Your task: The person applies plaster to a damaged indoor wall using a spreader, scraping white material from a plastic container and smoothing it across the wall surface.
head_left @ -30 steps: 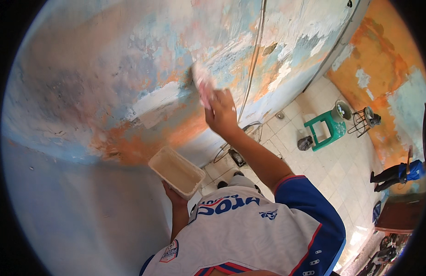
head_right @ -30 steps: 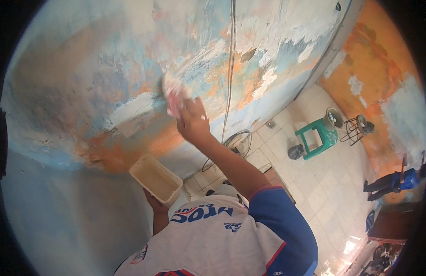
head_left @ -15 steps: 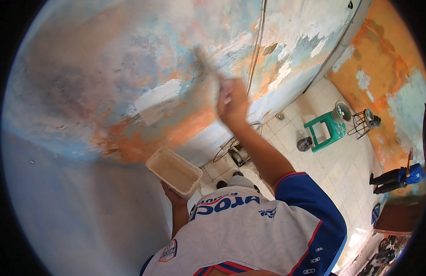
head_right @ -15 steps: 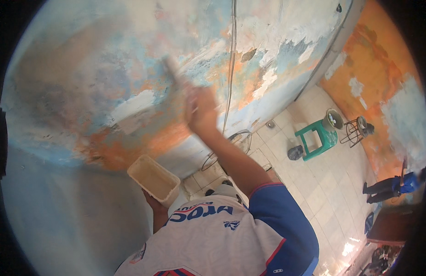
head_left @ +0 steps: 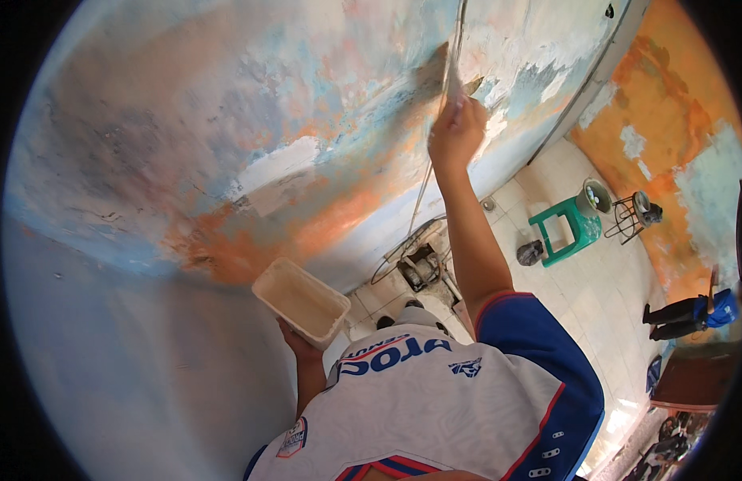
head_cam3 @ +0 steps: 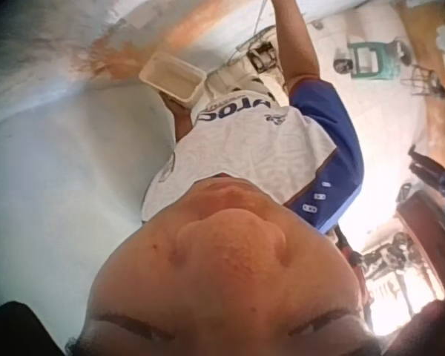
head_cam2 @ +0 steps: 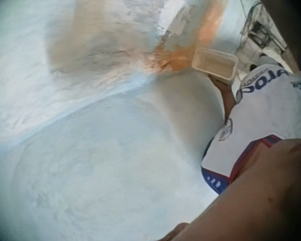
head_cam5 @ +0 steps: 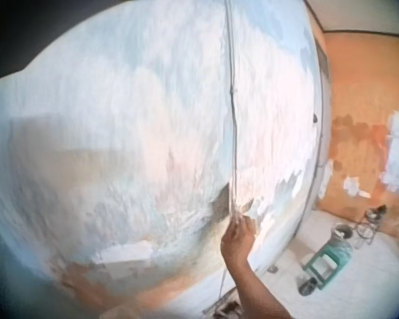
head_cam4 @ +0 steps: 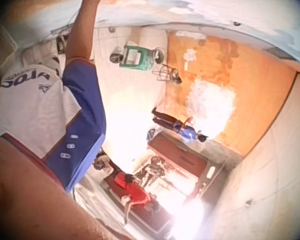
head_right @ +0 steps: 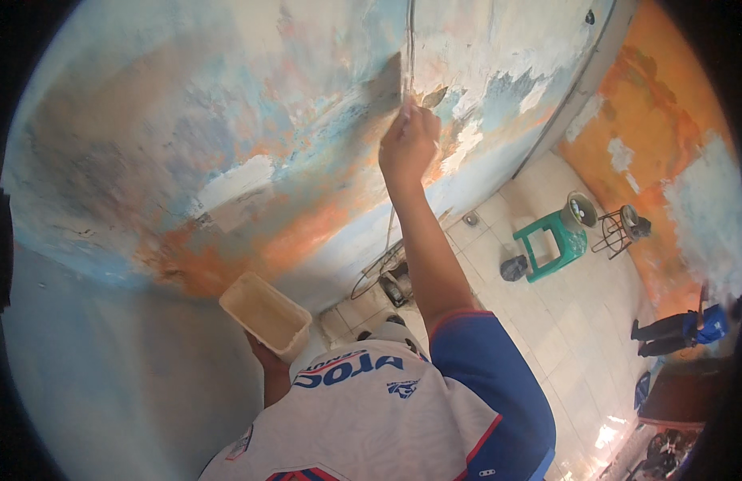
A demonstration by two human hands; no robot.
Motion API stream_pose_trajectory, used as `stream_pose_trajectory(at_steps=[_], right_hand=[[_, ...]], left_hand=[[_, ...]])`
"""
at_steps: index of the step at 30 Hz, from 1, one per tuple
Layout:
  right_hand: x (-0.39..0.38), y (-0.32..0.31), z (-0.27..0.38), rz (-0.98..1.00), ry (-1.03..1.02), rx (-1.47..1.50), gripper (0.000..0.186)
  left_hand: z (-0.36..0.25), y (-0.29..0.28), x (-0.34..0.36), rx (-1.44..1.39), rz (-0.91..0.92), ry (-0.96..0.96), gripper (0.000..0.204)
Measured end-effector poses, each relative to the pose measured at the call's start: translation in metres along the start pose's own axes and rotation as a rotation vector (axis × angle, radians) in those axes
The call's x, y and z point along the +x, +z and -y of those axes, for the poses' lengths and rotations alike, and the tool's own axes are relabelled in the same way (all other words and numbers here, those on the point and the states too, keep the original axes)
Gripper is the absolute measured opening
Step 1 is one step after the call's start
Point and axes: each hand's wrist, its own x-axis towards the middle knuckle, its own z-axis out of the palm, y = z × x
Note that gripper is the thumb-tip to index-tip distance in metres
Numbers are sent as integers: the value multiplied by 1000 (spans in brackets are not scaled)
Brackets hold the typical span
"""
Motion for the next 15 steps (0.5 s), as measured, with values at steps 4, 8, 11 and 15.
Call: stream_pose_trajectory(at_steps=[4, 8, 11, 15], right_hand=[[-50, 10, 21, 174, -190, 88, 7], [-22, -22, 23, 120, -16, 104, 9], [-1, 6, -17, 23, -94, -3, 4], [-39, -5, 24, 235, -63, 185, 14]], left_hand=[[5, 8, 3, -21, 15, -15, 66], [1, -9, 5, -19, 40, 21, 71], [2, -5, 7, -8, 21, -47, 70], [3, 1, 6, 17, 34, -30, 70]])
